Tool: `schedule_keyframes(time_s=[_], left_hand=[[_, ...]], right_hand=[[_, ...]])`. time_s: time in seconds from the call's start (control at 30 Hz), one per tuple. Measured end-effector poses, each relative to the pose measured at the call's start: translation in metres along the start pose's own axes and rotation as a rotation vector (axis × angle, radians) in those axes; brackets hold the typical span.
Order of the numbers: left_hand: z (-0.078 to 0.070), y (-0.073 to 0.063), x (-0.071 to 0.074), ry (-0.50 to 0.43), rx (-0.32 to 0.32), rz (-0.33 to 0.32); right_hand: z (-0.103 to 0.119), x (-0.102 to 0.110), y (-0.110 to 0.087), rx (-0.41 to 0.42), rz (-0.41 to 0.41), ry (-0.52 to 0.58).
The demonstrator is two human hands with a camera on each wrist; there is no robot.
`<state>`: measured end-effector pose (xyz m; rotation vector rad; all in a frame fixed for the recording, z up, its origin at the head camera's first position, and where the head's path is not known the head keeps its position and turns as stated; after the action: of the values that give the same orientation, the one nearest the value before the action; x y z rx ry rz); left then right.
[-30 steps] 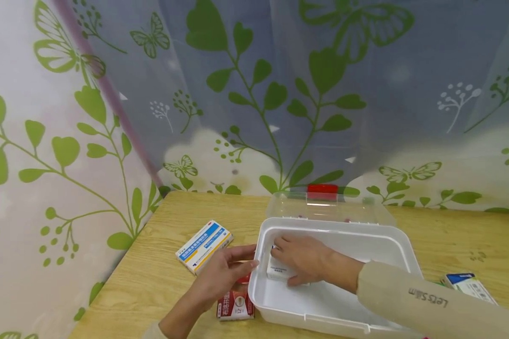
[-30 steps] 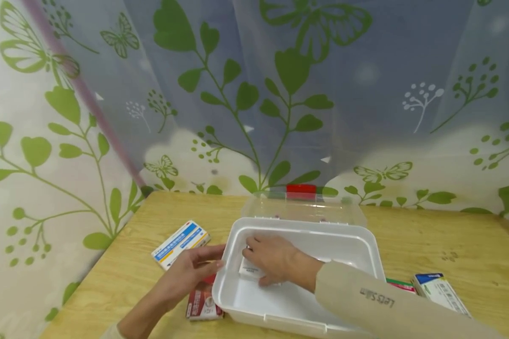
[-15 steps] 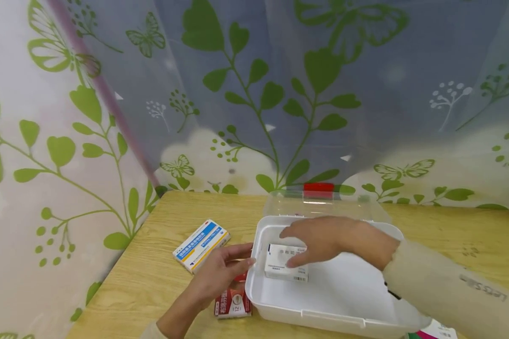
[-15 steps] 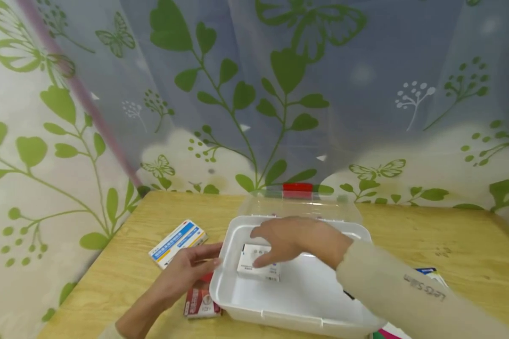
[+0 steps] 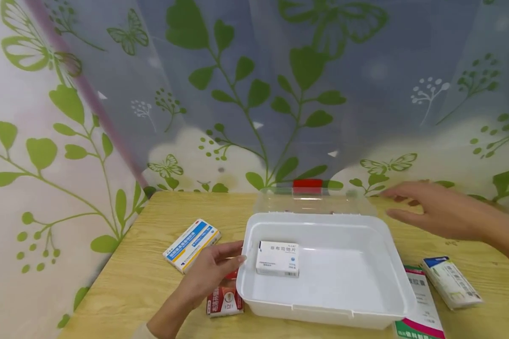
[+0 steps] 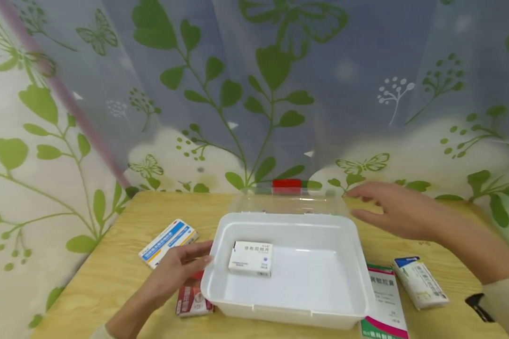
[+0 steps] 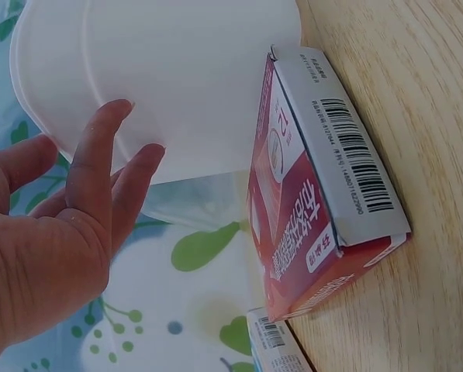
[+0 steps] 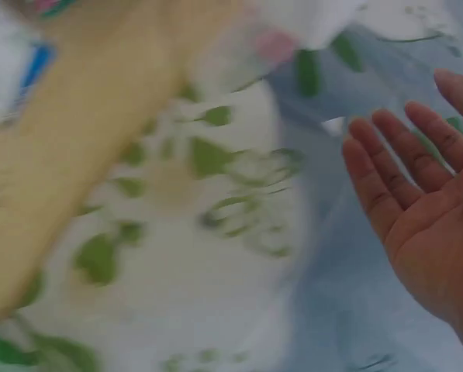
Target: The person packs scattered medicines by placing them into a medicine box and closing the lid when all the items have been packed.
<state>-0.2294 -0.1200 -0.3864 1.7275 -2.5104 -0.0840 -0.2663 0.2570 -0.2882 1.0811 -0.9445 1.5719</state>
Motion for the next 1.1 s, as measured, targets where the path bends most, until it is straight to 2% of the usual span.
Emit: schedule_keyframes(time_s=[0.1,0.2,0.3,0.4,0.6,0.77,1.1], left_hand=[[-0.001,-0.001,0.001,0.008,-0.001,-0.002],[-0.002,-0.001,0.004,0.023,0.005,-0.011],[-0.003,-0.001,0.006,0.040,0.015,-0.018],[-0.002,0.000,0.005,0.047,0.023,-0.021],[0.001,0.001,-0.001,0.040,0.032,-0.012],[0.001,0.001,0.001,0.039,0.034,-0.036],[0.003,0.000,-0.001,0.020,0.021,-0.035]], right_hand=[[-0.046,-0.025,-0.014,-0.086,-0.007,-0.078],[-0.080,-0.054,-0.028,-0.153,-0.003,-0.129],[-0.104,-0.076,-0.038,-0.218,0.015,-0.144],[-0.119,-0.090,-0.046,-0.273,0.028,-0.122],[-0.127,-0.104,-0.062,-0.297,0.019,-0.054],[-0.124,-0.105,-0.060,-0.293,-0.013,-0.011],[-0.128,-0.116,-0.059,-0.389,0.045,-0.010]])
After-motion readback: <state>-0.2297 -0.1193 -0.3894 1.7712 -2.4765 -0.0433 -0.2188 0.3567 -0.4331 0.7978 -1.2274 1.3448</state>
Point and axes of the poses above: each hand's wrist, its own y-axis towards the middle knuckle, its own x-axis out of the back of the hand, z = x × y, the point moved 7 cm from there along y, towards the middle knuckle, and after that the axes turned 14 degrees about -x, right-handed, at the moved point
